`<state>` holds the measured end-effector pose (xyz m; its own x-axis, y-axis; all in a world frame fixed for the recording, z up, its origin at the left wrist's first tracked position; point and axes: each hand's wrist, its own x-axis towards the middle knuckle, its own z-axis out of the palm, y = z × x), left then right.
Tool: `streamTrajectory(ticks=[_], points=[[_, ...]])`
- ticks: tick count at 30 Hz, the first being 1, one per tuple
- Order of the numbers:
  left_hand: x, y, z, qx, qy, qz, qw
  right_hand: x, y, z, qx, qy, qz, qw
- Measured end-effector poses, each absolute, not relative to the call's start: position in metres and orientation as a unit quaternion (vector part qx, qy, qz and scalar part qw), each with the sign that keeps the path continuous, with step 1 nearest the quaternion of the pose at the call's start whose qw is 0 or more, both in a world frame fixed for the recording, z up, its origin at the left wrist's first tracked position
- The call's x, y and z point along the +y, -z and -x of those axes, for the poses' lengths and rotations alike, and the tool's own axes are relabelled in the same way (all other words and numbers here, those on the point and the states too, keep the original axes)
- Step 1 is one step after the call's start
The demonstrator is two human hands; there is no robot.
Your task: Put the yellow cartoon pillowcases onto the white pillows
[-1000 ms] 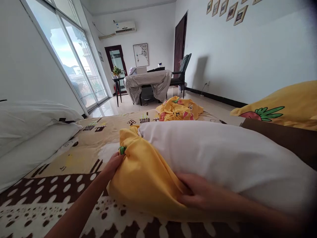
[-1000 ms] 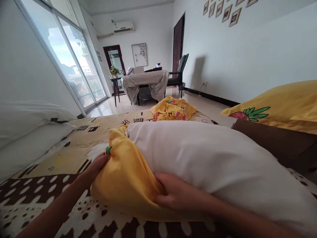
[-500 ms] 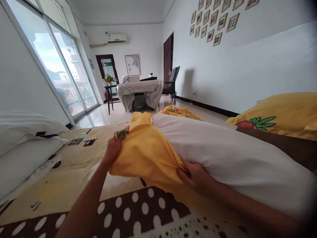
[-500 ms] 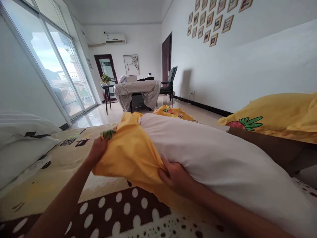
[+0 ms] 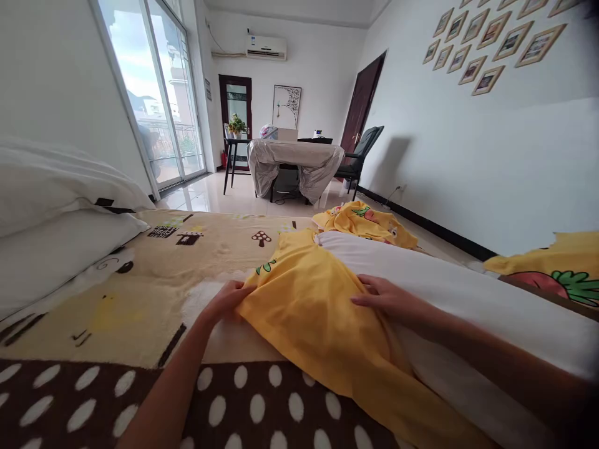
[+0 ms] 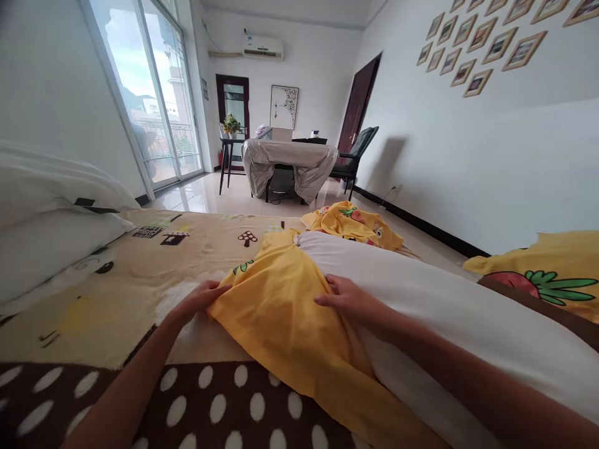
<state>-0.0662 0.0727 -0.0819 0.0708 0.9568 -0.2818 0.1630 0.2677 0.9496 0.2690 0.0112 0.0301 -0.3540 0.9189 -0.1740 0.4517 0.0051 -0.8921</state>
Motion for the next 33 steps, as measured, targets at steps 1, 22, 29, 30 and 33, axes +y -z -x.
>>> streamTrajectory(ticks=[1,22,29,30,33], points=[[0.072,0.083,0.06,0.565,-0.377,-0.467,0.565,0.016,-0.031,-0.258,-0.635,-0.533,0.501,0.249],[0.057,0.109,0.053,0.374,-0.507,-0.344,0.696,0.042,-0.052,-0.304,-0.68,-0.434,0.567,0.165],[0.051,0.09,0.007,0.336,-0.587,-0.341,0.652,0.023,-0.06,-0.252,-0.803,0.127,0.577,0.08],[0.051,0.087,0.004,0.322,-0.611,-0.333,0.642,0.02,-0.061,-0.241,-0.819,0.154,0.546,0.088],[0.051,0.08,0.0,0.267,-0.675,-0.284,0.626,0.011,-0.058,-0.204,-0.871,0.169,0.453,0.085]])
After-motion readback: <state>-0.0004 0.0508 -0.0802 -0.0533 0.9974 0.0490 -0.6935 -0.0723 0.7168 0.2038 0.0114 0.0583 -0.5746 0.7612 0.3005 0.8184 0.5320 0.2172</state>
